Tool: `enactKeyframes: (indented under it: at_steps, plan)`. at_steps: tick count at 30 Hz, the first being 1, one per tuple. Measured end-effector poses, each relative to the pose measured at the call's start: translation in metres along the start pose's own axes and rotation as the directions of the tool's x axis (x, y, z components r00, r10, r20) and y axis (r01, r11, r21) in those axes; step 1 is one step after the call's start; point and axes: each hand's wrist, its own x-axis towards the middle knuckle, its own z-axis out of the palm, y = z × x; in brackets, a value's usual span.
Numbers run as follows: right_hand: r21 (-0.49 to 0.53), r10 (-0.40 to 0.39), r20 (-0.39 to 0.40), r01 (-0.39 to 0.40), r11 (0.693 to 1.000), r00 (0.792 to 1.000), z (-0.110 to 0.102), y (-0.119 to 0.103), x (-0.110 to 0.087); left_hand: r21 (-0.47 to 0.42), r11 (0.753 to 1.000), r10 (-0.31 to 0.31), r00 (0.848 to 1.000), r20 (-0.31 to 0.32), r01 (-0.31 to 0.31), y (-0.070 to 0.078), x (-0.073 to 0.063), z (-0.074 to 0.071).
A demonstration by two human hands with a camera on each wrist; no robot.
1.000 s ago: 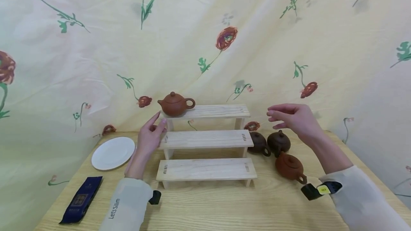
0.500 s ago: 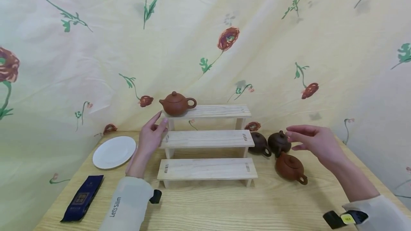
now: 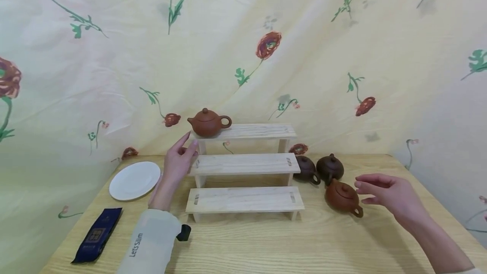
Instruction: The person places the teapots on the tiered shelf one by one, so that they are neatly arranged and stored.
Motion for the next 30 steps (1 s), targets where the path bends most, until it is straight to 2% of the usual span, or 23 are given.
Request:
enactKeyframes:
  at_steps: [7,15,19,23,26,30]
  plan:
    - [-0.042,0.108,-0.005,-0.108,0.993,0.994,0.006,0.013,-0.011,-0.010,1.000,-0.004,1.000,0.001,0.004,-0.002,0.001,0.000]
    - [-0.184,0.118,-0.022,-0.120,0.976,0.993,0.014,0.021,-0.022,-0.002,1.000,0.011,1.000,-0.003,-0.011,0.000,0.000,-0.001]
    - [-0.258,0.125,-0.009,-0.123,0.958,0.992,0.020,0.023,-0.021,-0.008,1.000,0.005,1.000,-0.005,-0.005,0.000,-0.001,-0.001]
    - [-0.352,0.121,-0.022,-0.121,0.928,0.992,0.026,0.023,-0.019,-0.018,1.000,0.004,1.000,-0.009,-0.004,-0.001,0.000,-0.001]
    - [-0.393,0.114,-0.042,-0.121,0.912,0.993,0.028,0.023,-0.020,-0.017,1.000,0.007,1.000,-0.001,-0.007,-0.002,0.001,0.000]
    - [-0.388,0.120,-0.049,-0.130,0.912,0.992,0.028,0.023,-0.021,-0.018,1.000,0.012,1.000,0.003,-0.012,-0.001,0.001,0.000]
